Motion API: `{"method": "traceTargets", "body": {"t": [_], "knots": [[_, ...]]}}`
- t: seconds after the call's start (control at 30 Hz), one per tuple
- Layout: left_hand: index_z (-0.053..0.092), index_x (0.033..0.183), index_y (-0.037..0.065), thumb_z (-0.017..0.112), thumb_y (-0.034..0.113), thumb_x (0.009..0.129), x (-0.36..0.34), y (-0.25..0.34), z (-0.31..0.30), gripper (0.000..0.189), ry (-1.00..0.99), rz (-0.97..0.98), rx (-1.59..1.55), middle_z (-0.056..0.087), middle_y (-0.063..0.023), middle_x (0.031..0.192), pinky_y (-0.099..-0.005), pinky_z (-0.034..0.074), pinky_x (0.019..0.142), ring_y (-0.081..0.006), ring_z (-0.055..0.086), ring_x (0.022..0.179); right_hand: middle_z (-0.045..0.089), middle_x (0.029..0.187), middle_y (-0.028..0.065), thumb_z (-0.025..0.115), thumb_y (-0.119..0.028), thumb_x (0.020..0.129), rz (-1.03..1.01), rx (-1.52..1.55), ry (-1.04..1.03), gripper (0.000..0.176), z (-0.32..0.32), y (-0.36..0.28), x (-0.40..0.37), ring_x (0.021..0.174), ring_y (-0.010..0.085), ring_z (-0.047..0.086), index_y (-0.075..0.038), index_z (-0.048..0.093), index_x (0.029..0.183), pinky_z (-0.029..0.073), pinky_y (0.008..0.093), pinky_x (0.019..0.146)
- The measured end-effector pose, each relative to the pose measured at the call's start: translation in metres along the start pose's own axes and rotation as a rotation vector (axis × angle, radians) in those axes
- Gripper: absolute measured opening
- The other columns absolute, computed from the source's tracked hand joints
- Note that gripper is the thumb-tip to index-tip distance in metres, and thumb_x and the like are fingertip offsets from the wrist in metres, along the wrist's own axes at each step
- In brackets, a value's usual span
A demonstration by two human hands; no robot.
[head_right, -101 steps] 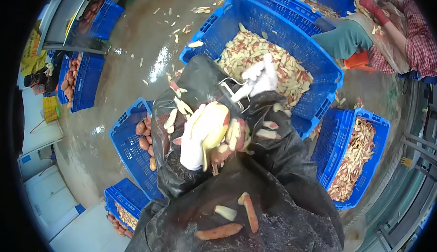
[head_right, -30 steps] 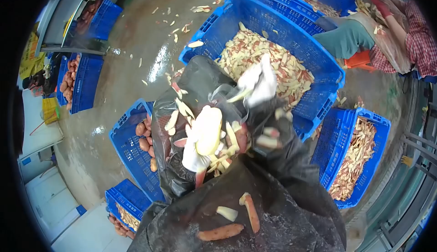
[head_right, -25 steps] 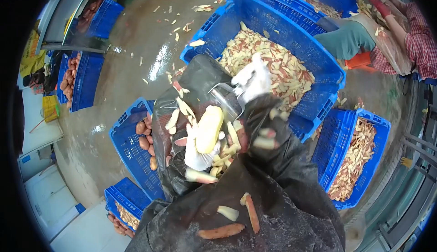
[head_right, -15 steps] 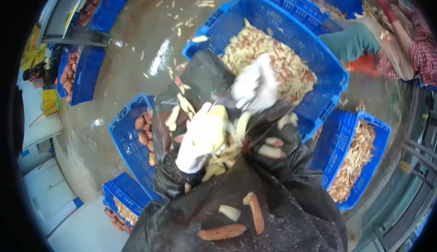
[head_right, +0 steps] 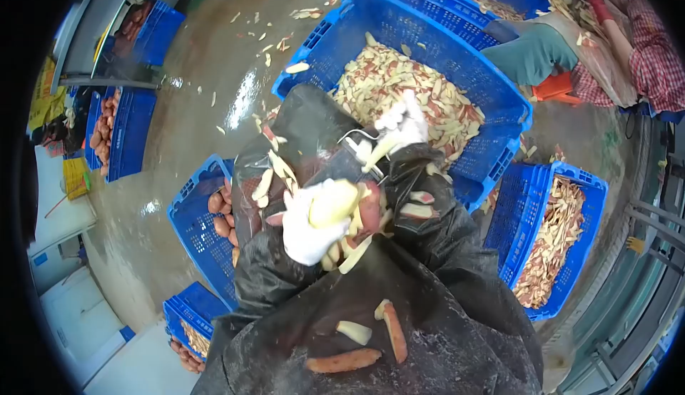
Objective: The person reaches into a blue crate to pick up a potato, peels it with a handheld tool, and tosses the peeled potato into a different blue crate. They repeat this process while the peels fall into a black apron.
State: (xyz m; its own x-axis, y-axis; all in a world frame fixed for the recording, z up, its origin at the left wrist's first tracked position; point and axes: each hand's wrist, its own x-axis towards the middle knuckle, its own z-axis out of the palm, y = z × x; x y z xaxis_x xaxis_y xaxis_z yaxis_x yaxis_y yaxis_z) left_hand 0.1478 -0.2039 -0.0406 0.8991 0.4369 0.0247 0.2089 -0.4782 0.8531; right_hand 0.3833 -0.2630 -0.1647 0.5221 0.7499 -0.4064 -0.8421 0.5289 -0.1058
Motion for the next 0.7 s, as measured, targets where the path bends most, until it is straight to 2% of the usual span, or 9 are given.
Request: {"method": "traceTargets", "body": {"t": [0.1, 0.13, 0.17, 0.3, 0.43, 0.5, 0.53, 0.57, 0.7], "knots": [[0.054, 0.114, -0.001, 0.078, 0.010, 0.064, -0.015, -0.001, 0.015, 0.056, 0.143, -0.024, -0.076, 0.063, -0.0139, 0.106, -0.0335, 0.047, 0.084, -0.0231, 0.062, 0.097, 0.044, 0.049, -0.0009, 0.049, -0.044, 0.093, 0.217, 0.213, -0.233, 0.043, 0.063, 0.013, -0.057, 0.041, 0.0148, 0.045, -0.016, 0.045, 0.060, 0.040, 0.0318, 0.041], [0.056, 0.113, -0.002, 0.075, 0.008, 0.068, -0.020, -0.005, 0.020, 0.050, 0.171, -0.092, -0.176, 0.063, -0.0129, 0.104, -0.0314, 0.049, 0.079, -0.0214, 0.062, 0.092, 0.039, 0.046, -0.0017, 0.048, -0.044, 0.093, 0.186, -0.183, -0.339, 0.044, 0.062, 0.025, -0.061, 0.039, 0.0142, 0.042, -0.016, 0.043, 0.060, 0.038, 0.0299, 0.039], [0.057, 0.112, -0.002, 0.072, 0.007, 0.071, -0.019, -0.009, 0.023, 0.044, 0.206, -0.138, -0.270, 0.064, -0.0119, 0.102, -0.0293, 0.051, 0.073, -0.0197, 0.063, 0.088, 0.035, 0.044, -0.0028, 0.047, -0.043, 0.094, -0.048, -0.253, 0.210, 0.045, 0.070, 0.033, -0.056, 0.037, 0.0133, 0.039, -0.016, 0.042, 0.059, 0.035, 0.0264, 0.037], [0.062, 0.100, -0.003, 0.068, 0.005, 0.073, 0.004, 0.020, 0.000, 0.030, 0.144, 0.056, -0.339, 0.065, -0.0114, 0.088, -0.0286, 0.051, 0.069, -0.0183, 0.064, 0.080, 0.041, 0.048, -0.0023, 0.047, -0.040, 0.095, 0.104, 0.124, -0.051, 0.044, 0.043, 0.000, -0.050, 0.038, 0.0137, 0.040, -0.017, 0.043, 0.058, 0.040, 0.0325, 0.043], [0.065, 0.098, -0.002, 0.066, 0.007, 0.071, -0.005, 0.001, 0.010, 0.028, 0.085, -0.022, -0.635, 0.067, -0.0118, 0.087, -0.0309, 0.051, 0.072, -0.0219, 0.065, 0.080, 0.045, 0.052, -0.0014, 0.049, -0.042, 0.093, 0.218, -0.096, -0.068, 0.039, 0.013, 0.011, -0.036, 0.043, 0.0171, 0.045, -0.016, 0.048, 0.064, 0.039, 0.0315, 0.042], [0.066, 0.094, -0.001, 0.065, 0.007, 0.070, 0.002, 0.004, 0.009, 0.026, 0.265, 0.241, -0.332, 0.067, -0.0128, 0.087, -0.0328, 0.051, 0.072, -0.0228, 0.065, 0.079, 0.044, 0.052, -0.0021, 0.049, -0.044, 0.093, 0.046, -0.032, -0.078, 0.041, 0.032, 0.013, -0.049, 0.043, 0.0162, 0.046, -0.015, 0.047, 0.063, 0.040, 0.0316, 0.042], [0.067, 0.093, 0.000, 0.063, 0.006, 0.070, -0.007, 0.004, 0.001, 0.024, 0.189, 0.131, -0.327, 0.067, -0.0127, 0.087, -0.0337, 0.052, 0.072, -0.0227, 0.065, 0.078, 0.042, 0.052, -0.0029, 0.049, -0.044, 0.093, 0.303, 0.215, -0.125, 0.041, 0.058, 0.023, -0.065, 0.043, 0.0150, 0.045, -0.015, 0.047, 0.063, 0.040, 0.0311, 0.043], [0.067, 0.092, 0.000, 0.062, 0.008, 0.071, -0.012, 0.002, 0.000, 0.023, 0.151, 0.052, -0.417, 0.066, -0.0128, 0.087, -0.0329, 0.051, 0.070, -0.0223, 0.065, 0.077, 0.042, 0.051, -0.0033, 0.048, -0.043, 0.094, 0.060, -0.287, -0.015, 0.041, 0.068, 0.043, -0.073, 0.042, 0.0146, 0.043, -0.016, 0.046, 0.064, 0.039, 0.0314, 0.043], [0.065, 0.091, -0.001, 0.059, 0.013, 0.078, -0.009, -0.007, -0.003, 0.020, 0.084, -0.033, -0.586, 0.064, -0.0109, 0.082, -0.0307, 0.050, 0.062, -0.0182, 0.063, 0.069, 0.040, 0.049, -0.0029, 0.044, -0.038, 0.096, 0.088, -0.140, 0.004, 0.038, 0.028, 0.020, -0.048, 0.045, 0.0141, 0.045, -0.016, 0.047, 0.065, 0.038, 0.0319, 0.047]]}}
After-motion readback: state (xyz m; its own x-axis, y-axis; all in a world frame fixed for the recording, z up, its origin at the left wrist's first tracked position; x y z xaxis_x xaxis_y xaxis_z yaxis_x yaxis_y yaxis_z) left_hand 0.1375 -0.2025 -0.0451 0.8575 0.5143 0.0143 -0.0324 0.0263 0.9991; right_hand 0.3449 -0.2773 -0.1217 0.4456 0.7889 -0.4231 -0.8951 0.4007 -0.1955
